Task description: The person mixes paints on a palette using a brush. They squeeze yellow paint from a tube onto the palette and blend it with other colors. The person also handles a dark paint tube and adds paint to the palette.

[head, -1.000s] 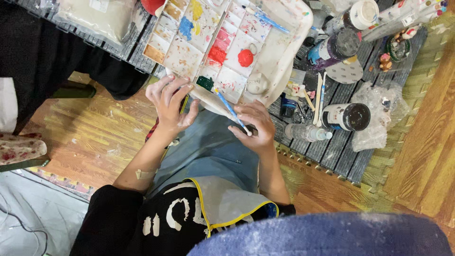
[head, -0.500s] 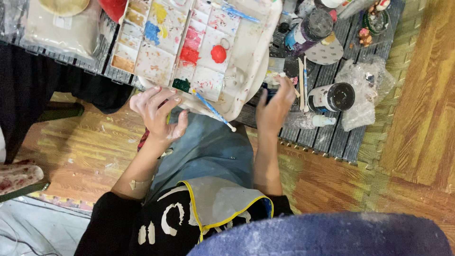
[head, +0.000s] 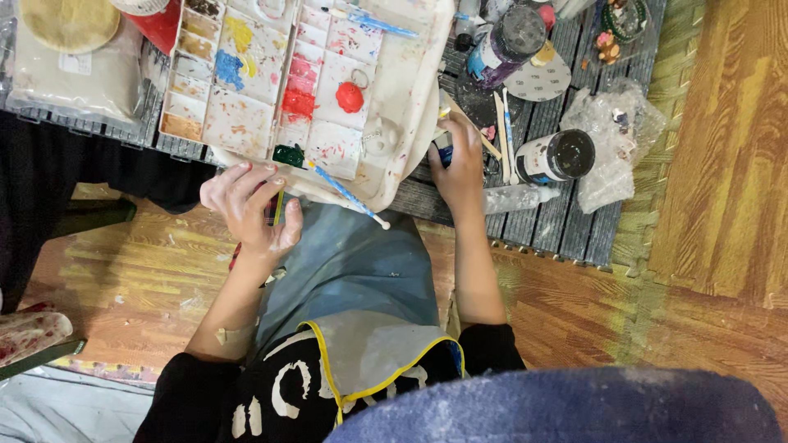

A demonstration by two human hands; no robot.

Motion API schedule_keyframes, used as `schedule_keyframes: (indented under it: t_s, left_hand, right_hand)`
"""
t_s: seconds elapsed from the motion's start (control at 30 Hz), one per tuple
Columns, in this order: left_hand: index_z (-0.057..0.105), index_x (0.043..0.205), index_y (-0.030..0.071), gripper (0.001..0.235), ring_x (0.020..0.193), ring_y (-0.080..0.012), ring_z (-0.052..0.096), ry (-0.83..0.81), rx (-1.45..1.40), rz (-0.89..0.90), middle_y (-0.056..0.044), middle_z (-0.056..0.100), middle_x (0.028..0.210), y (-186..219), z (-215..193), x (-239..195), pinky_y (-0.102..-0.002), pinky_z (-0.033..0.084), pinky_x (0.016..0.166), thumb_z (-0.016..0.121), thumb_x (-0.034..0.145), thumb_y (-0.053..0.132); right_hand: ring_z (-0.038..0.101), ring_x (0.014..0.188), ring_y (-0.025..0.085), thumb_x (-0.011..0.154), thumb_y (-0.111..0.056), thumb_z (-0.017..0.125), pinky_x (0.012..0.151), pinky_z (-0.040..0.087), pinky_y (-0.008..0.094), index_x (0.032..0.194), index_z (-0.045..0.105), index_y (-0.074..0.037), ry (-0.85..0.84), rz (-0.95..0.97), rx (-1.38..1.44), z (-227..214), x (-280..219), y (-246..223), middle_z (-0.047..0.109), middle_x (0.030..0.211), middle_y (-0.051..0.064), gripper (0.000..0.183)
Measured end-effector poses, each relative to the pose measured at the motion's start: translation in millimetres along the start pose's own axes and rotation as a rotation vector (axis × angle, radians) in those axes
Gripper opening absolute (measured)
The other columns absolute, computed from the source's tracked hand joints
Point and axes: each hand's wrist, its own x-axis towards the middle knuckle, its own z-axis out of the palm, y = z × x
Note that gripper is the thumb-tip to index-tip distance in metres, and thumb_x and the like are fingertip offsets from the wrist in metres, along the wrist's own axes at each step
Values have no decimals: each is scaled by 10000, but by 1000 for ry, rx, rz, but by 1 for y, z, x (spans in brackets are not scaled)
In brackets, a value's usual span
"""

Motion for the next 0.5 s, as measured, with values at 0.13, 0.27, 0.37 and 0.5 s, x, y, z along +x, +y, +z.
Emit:
schedule_keyframes:
  t_s: [0.13, 0.27, 0.37, 0.5]
  left_hand:
    - [628, 1156, 135, 281, 1219, -302, 532, 8, 29, 15, -55, 684, 1211, 2, 2, 0, -486, 320, 1060, 722, 921, 257]
    - [608, 1159, 126, 258, 1224, -314, 542, 3, 7, 6, -63, 678, 1229, 0, 1, 0, -499, 323, 1070, 708, 956, 250]
    - [607, 1153, 111, 271, 1198, -326, 552, 25, 13, 23, -83, 666, 1202, -2, 0, 2, -509, 338, 1051, 704, 949, 260]
    - [616, 1160, 86, 298, 1176, -343, 550, 43, -15, 38, -110, 657, 1181, 0, 2, 1, -520, 352, 1035, 702, 937, 264]
  right_hand:
    - [552, 1323, 393, 887, -57, 782, 1135, 430, 471, 1273, 593, -74, 10, -36, 19, -5, 5, -4, 584, 1390, 185, 430]
    - [562, 1293, 385, 903, -63, 740, 1114, 428, 481, 1289, 586, -52, 146, -120, -40, -19, -12, -12, 582, 1382, 200, 416]
    - [605, 932, 331, 943, -195, 707, 777, 516, 378, 1124, 590, -92, 553, 716, 198, -38, -38, -9, 650, 1167, 227, 239]
    - [681, 988, 259, 1007, -313, 744, 886, 542, 404, 1235, 412, -78, 529, 809, -42, -82, -63, 15, 670, 1116, 197, 466]
